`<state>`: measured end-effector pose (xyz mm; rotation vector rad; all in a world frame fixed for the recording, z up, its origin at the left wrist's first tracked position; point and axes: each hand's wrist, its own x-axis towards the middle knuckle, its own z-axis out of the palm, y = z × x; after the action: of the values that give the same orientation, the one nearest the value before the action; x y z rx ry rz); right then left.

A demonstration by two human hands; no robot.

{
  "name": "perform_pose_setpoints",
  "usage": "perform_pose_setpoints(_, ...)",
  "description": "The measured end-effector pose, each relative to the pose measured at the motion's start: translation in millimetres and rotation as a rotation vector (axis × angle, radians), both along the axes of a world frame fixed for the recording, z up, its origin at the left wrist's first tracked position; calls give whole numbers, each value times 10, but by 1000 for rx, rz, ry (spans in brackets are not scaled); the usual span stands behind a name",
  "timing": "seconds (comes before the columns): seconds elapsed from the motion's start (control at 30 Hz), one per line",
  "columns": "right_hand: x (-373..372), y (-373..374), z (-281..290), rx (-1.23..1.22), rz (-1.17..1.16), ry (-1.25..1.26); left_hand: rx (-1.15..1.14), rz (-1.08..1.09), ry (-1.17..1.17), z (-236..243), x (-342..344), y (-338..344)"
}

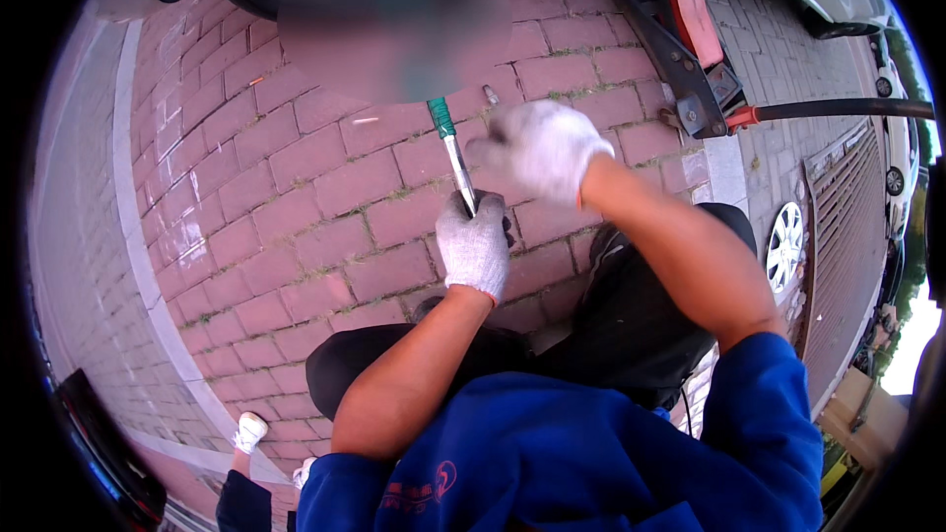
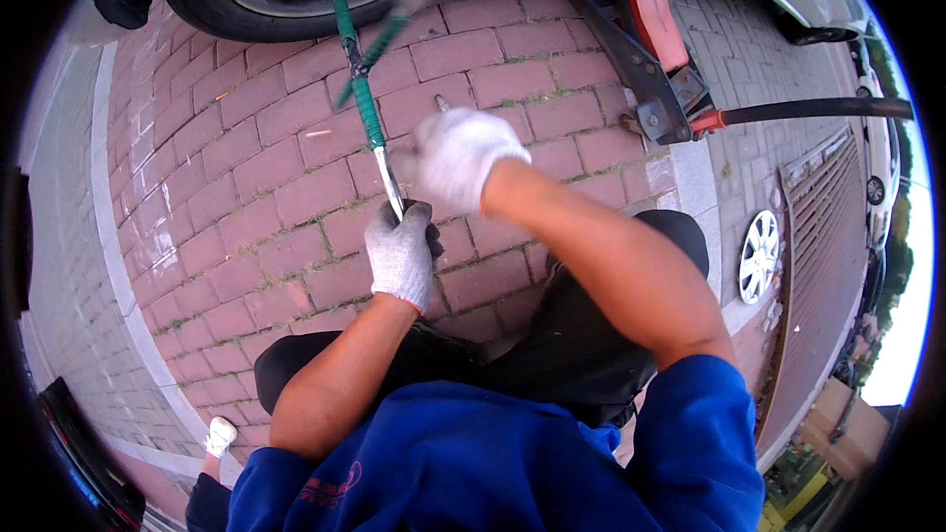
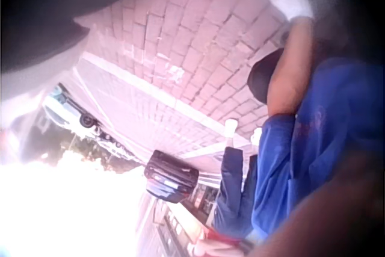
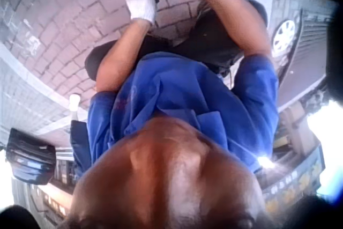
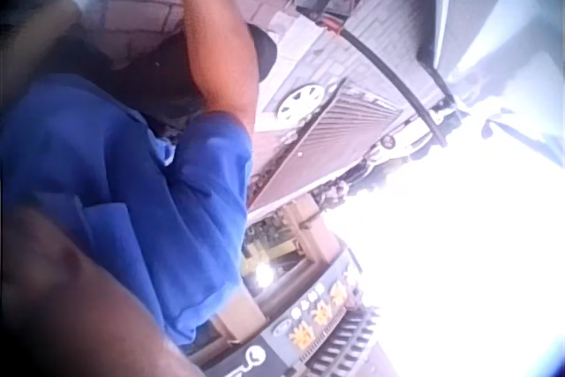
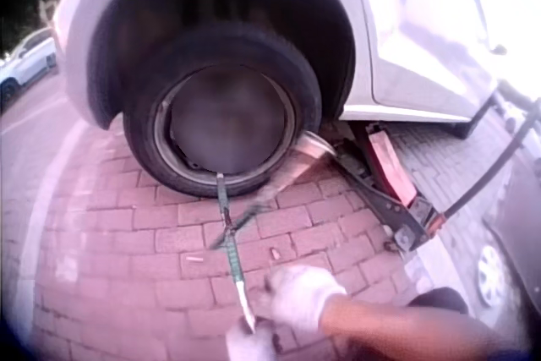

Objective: The person uses a floor jack to lift a white car, removes the hubcap by hand, and then uses a lug wrench to loosen and remove the lug nuts before pulling the tire off the hub.

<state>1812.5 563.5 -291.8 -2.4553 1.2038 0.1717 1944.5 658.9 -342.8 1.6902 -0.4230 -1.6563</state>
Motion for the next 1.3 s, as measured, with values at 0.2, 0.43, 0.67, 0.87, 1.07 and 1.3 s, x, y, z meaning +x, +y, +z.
perform_pose_setpoints(0.2,221,-410,-450,949,-945,-637,-6,34,83,149,9,-10)
perform_pose_setpoints(0.43,502,-456,-862,1062,-1088,-964,14,47,63,128,11,0)
perform_pose_setpoints(0.67,633,-503,-953,1135,-1183,-1099,35,11,98,116,7,8)
perform_pose_setpoints(0.87,820,-541,-894,362,-964,-933,33,23,96,140,33,-2)
perform_pose_setpoints(1.07,1036,-713,-500,-510,-202,251,-13,10,84,59,-51,-28)
perform_pose_setpoints(1.3,1277,-219,-66,-286,148,-149,24,-21,106,-35,-9,-5)
